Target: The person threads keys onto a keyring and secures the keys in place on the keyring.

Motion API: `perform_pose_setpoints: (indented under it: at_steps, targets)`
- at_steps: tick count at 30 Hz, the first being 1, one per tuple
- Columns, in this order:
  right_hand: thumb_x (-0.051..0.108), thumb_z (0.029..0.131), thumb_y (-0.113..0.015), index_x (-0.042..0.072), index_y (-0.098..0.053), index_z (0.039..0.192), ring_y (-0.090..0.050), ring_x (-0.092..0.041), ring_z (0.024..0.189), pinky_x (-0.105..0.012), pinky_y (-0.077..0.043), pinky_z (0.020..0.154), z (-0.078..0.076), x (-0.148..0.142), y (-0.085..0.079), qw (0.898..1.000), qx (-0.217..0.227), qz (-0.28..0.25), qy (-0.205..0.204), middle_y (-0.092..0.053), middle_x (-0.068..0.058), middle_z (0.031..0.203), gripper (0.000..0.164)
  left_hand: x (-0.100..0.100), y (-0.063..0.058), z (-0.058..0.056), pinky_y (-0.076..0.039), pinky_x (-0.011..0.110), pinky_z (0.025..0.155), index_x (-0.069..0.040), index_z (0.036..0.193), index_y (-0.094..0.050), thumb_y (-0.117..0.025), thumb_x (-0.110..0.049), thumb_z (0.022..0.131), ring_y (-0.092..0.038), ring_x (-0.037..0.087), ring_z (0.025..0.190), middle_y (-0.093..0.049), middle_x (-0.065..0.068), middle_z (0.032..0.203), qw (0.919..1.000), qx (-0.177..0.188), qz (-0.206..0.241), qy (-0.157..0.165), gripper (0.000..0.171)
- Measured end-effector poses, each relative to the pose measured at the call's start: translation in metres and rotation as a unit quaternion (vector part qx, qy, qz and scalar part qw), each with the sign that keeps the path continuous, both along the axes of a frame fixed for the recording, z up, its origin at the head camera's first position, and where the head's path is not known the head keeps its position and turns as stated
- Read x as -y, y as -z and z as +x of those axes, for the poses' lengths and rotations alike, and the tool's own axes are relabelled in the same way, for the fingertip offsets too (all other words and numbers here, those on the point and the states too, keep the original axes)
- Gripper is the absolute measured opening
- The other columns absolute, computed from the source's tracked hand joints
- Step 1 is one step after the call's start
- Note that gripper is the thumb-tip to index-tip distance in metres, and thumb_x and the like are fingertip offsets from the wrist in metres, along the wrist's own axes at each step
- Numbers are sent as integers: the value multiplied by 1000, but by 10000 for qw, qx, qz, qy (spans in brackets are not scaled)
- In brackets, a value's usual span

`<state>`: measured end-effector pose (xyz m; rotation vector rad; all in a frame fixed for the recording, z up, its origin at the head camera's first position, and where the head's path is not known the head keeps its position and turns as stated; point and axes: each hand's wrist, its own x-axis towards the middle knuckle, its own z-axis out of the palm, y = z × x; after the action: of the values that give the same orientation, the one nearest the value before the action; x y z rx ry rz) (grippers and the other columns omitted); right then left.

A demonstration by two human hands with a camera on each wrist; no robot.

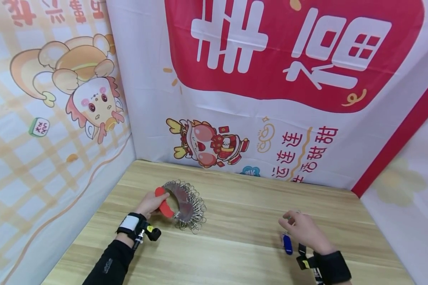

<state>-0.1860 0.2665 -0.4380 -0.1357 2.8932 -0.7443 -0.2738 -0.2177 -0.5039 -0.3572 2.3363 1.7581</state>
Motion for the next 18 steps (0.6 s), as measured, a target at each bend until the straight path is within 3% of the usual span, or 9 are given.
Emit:
perform_pose_setpoints:
  at_steps: [8, 11, 18]
  targets:
    - [42, 92, -57, 1, -62, 113, -59, -20, 84, -41, -49, 69, 4, 0, 2, 9999, -21, -101, -11, -63, -7, 95, 47, -6, 4, 6, -52, 25, 56, 10, 99, -54, -66, -22, 88, -63, 12, 58, -64, 7, 70, 9930, -283, 1139, -100, 35]
    - [40, 92, -58, 1, -62, 113, -60, -21, 85, -41, -49, 70, 4, 0, 3, 9999, -20, -122, 6, -63, -7, 95, 45, -9, -3, 10, -52, 24, 57, 10, 100, -54, -67, -21, 88, -63, 11, 59, -65, 7, 71, 9895, -293, 1415, 12, 36]
    - [45, 91, -57, 2, -62, 113, -59, -20, 85, -41, -49, 70, 5, 0, 1, 9999, 5, -119, 14, -63, -6, 95, 49, -16, -32, 24, -53, 27, 66, 10, 111, -46, -63, -18, 91, -64, 11, 67, -62, 6, 78, 9790, -274, 1912, 659, 38]
